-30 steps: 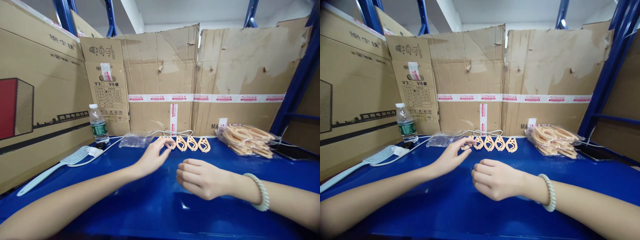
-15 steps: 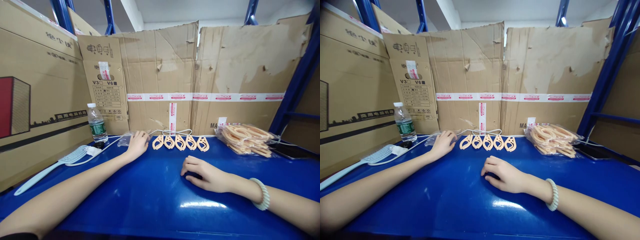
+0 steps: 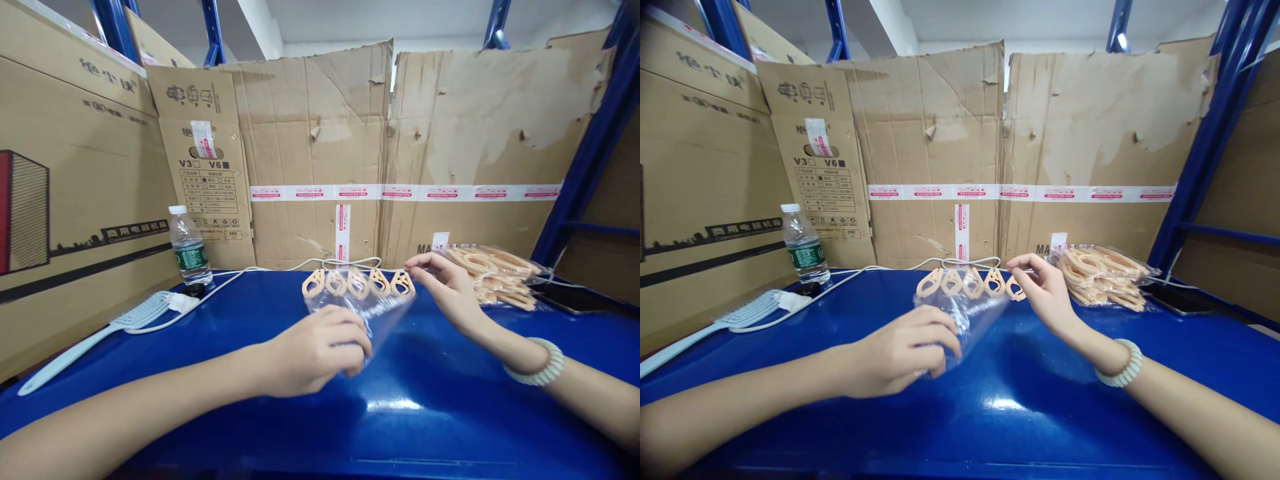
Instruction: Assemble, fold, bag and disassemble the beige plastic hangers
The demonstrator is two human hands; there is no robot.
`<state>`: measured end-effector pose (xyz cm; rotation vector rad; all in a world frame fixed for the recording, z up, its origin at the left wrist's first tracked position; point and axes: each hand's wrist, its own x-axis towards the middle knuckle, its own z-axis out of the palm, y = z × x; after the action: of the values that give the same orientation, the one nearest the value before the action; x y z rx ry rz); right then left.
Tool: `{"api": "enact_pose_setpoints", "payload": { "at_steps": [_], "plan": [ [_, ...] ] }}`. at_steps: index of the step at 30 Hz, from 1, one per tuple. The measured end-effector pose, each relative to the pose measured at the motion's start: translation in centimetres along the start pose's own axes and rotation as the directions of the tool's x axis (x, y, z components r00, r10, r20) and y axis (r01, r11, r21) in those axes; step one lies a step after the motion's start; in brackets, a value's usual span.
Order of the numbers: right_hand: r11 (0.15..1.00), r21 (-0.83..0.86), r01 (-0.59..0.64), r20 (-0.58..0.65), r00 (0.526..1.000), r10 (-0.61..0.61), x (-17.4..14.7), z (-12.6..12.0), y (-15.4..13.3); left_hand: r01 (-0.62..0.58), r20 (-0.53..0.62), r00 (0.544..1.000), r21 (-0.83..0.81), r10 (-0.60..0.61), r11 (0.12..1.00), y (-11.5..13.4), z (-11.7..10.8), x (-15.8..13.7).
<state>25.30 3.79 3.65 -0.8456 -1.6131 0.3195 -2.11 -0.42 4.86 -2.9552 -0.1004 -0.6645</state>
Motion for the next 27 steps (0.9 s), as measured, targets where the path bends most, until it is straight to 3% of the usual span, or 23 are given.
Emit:
{"api": "enact_pose_setpoints", "payload": {
  "at_steps": [3,6,11,14,16,19,21,23,27],
  "plan": [
    [0.999,-0.028,0.027,0.084,0.996,-0.025,0.0,0.0,-0.2,-0.043,0.055,0.998,-0.024,0.044,0.999,0.7,1.2,-0.1],
    [0.982,-0.088,0.170,0.299,0.945,-0.137,-0.5,0.4,-1.1,-0.006,0.046,0.999,-0.037,0.007,0.999,0.4,2.0,-0.5],
    [0.896,-0.143,0.421,0.679,0.700,-0.221,-1.5,0.8,-2.3,0.048,0.000,0.999,-0.141,-0.048,0.989,0.8,1.3,-0.4],
    [0.856,-0.202,0.476,0.764,0.623,-0.166,-2.0,0.8,-2.4,0.106,-0.063,0.989,-0.339,-0.135,0.935,1.5,0.6,0.1],
    [0.835,-0.239,0.496,0.789,0.601,-0.132,-2.4,1.0,-2.5,0.196,-0.125,0.955,-0.421,-0.270,0.886,1.7,0.6,0.3],
    [0.779,-0.305,0.548,0.790,0.602,-0.114,-3.1,1.6,-2.7,0.420,-0.185,0.835,-0.396,-0.519,0.817,1.3,1.5,0.3],
    [0.734,-0.351,0.582,0.793,0.602,-0.098,-3.6,2.1,-3.0,0.538,-0.145,0.773,-0.367,-0.618,0.759,0.9,2.3,0.2],
    [0.702,-0.381,0.602,0.804,0.590,-0.070,-3.9,2.4,-3.1,0.594,-0.067,0.751,-0.367,-0.657,0.716,0.6,2.8,0.0],
    [0.667,-0.411,0.622,0.824,0.566,-0.020,-4.2,2.7,-3.3,0.603,0.000,0.763,-0.360,-0.646,0.712,0.6,3.4,-0.3]
  ]
}}
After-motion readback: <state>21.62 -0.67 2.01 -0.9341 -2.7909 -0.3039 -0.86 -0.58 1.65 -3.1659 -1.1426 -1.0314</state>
